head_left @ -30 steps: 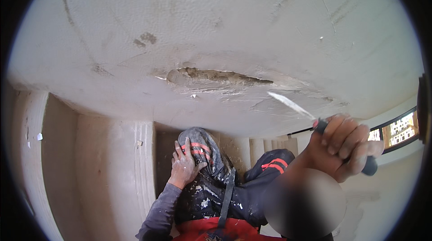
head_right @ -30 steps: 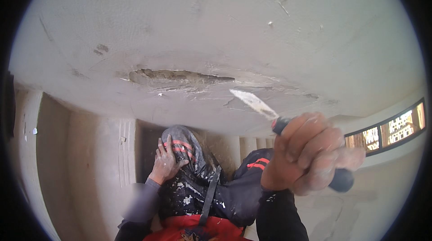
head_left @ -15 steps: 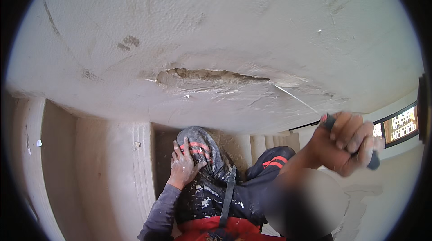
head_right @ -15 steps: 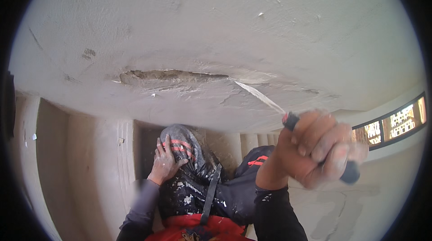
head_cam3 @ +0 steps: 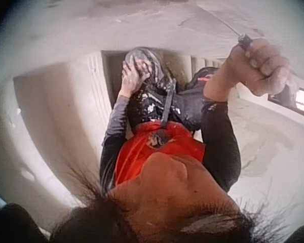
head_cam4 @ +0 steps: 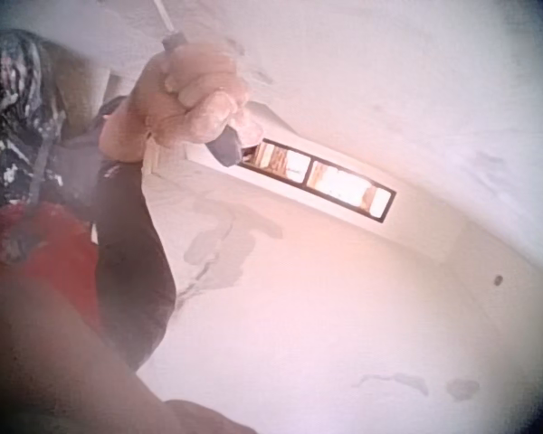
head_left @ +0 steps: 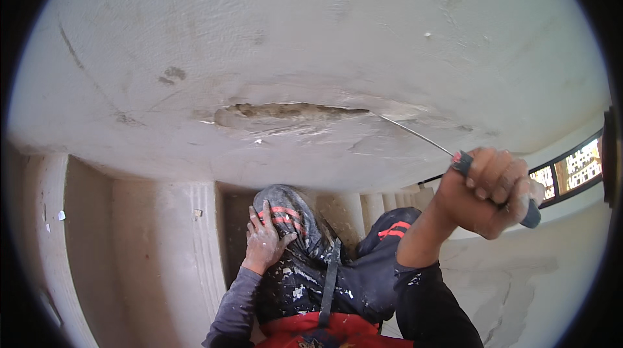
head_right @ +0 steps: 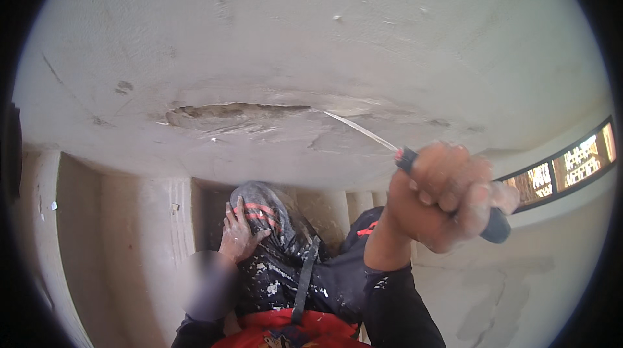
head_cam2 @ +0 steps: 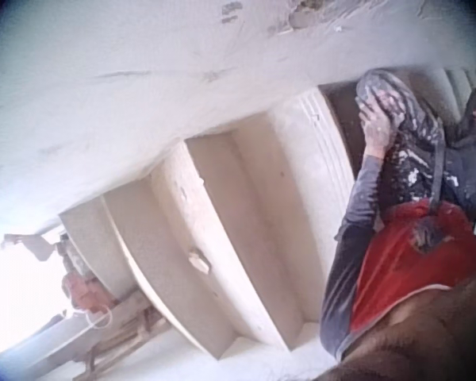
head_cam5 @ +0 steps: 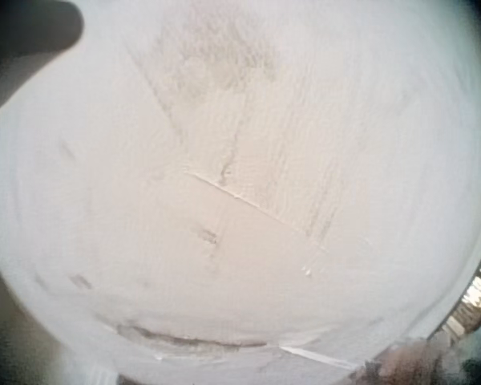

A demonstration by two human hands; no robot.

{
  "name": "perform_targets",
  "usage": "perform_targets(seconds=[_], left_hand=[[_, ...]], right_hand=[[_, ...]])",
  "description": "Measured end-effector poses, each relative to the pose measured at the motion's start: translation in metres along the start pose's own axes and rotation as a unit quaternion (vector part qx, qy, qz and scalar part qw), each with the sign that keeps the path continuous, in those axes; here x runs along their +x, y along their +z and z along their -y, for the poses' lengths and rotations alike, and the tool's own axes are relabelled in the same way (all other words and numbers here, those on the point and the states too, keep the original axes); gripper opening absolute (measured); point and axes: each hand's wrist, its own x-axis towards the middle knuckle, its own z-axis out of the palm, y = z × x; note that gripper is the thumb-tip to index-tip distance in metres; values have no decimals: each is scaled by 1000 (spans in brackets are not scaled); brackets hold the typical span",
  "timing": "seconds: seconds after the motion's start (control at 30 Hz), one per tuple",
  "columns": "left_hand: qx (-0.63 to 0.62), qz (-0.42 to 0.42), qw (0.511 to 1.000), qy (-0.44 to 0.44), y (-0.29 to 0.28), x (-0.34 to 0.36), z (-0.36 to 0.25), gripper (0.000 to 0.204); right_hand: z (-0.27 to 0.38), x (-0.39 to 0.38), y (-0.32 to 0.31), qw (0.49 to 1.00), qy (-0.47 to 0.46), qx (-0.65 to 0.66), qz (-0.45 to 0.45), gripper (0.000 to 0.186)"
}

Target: The person uses a trowel to apply and smooth plaster onto a damaged section of a curved wall in a stairwell. They repeatedly scrape and spread the material to fill a long horizontal crack, working from a seated position on the stairs.

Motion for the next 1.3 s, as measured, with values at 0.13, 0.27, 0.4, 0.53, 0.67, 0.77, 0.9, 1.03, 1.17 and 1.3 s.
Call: perform_targets(seconds=[0.13,0.27,0.4,0.53,0.67,0.77,0.9,1.03,1.17,1.3], left_hand=[[1,-7,1000,-6,0,-3,4,113],[0,-2,1000,4,1,-1,2,115],[1,-6,1000,6,-1,-2,8,115],[26,-34,999,26,10,1,5,112],[18,-26,999,20,3,-3,9,111],[2,-8,1000,18,6,-3,3,111],[13,-17,1000,14,2,-2,10,112],[1,-5,1000,20,3,-1,4,114],[6,2,1000,7,-1,-3,5,114],[1,-6,1000,20,2,-3,3,113]], right_hand=[[4,4,12,995,60,-83,-16,22],[8,-1,-18,996,67,47,-21,15],[-15,-1,3,973,55,-218,-46,10],[1,-10,-26,993,64,-91,-44,14],[-4,-7,-11,984,173,-32,-7,31],[9,-10,-25,987,158,14,-37,29],[-20,-14,10,994,92,-27,-52,19],[-2,-10,-4,992,110,37,-41,18],[-14,-8,13,992,110,-3,-67,23],[-9,-18,-27,995,51,-68,-49,10]])
